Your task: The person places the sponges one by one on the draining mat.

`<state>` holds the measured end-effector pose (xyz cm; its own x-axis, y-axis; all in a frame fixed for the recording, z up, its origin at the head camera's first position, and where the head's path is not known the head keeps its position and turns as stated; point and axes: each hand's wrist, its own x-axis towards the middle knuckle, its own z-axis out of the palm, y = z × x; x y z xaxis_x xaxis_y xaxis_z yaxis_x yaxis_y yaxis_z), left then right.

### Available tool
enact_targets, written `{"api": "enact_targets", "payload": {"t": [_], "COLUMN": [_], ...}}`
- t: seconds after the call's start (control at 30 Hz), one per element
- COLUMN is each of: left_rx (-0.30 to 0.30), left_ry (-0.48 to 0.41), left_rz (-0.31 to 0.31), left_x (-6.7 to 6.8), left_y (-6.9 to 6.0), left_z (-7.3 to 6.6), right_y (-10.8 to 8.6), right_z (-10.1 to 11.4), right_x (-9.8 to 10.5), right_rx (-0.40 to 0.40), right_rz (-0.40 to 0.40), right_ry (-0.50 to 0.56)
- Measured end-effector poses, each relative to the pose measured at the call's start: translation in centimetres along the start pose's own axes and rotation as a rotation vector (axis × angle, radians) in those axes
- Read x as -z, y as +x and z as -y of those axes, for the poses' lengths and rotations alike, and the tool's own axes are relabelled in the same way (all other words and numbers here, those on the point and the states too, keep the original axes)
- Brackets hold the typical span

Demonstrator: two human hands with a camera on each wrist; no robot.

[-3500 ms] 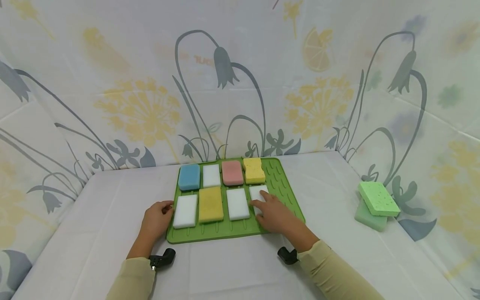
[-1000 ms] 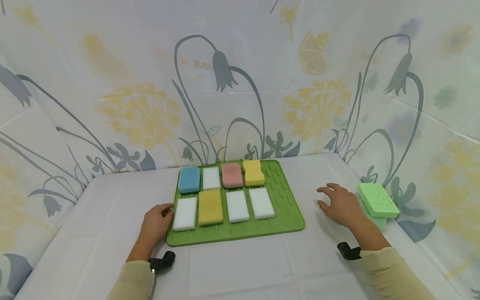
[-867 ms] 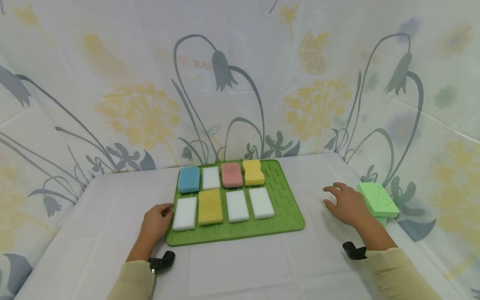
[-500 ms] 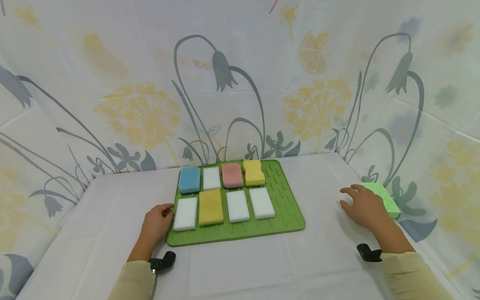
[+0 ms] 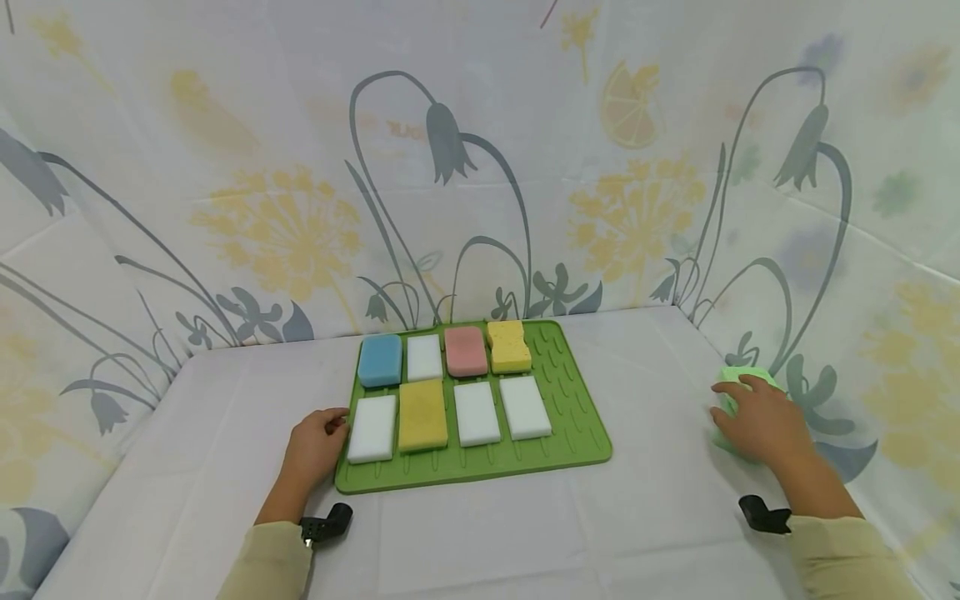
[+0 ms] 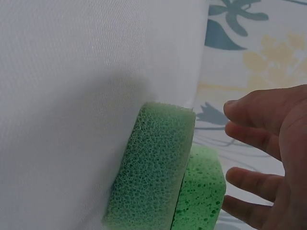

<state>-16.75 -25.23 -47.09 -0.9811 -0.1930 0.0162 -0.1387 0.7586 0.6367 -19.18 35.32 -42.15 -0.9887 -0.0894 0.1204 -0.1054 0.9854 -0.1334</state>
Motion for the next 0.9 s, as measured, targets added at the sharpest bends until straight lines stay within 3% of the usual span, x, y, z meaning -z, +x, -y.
{"api": "enact_targets", "payload": {"t": [0.2,0.43,0.9], "left_rx": [-0.003,-0.003,0.0], "left_ry": [0.005,0.01,0.015], "left_rz": [-0.004,-0.005,-0.002], "left_x": [0.0,0.0,0.1], "left_y": [0.0,0.0,-0.1], "left_z": [0.0,-0.1,-0.3], "right_y": [-0.5,-0.8,-0.7], "right_z": [-0.5,-1.0,-2.2], "right_x": [0.3,0.6,0.5], "right_rx": [0.023,-0.016,0.033], "right_rz": [-0.005,0.017,0.082], "right_ry": [0.013,0.018,0.012]}}
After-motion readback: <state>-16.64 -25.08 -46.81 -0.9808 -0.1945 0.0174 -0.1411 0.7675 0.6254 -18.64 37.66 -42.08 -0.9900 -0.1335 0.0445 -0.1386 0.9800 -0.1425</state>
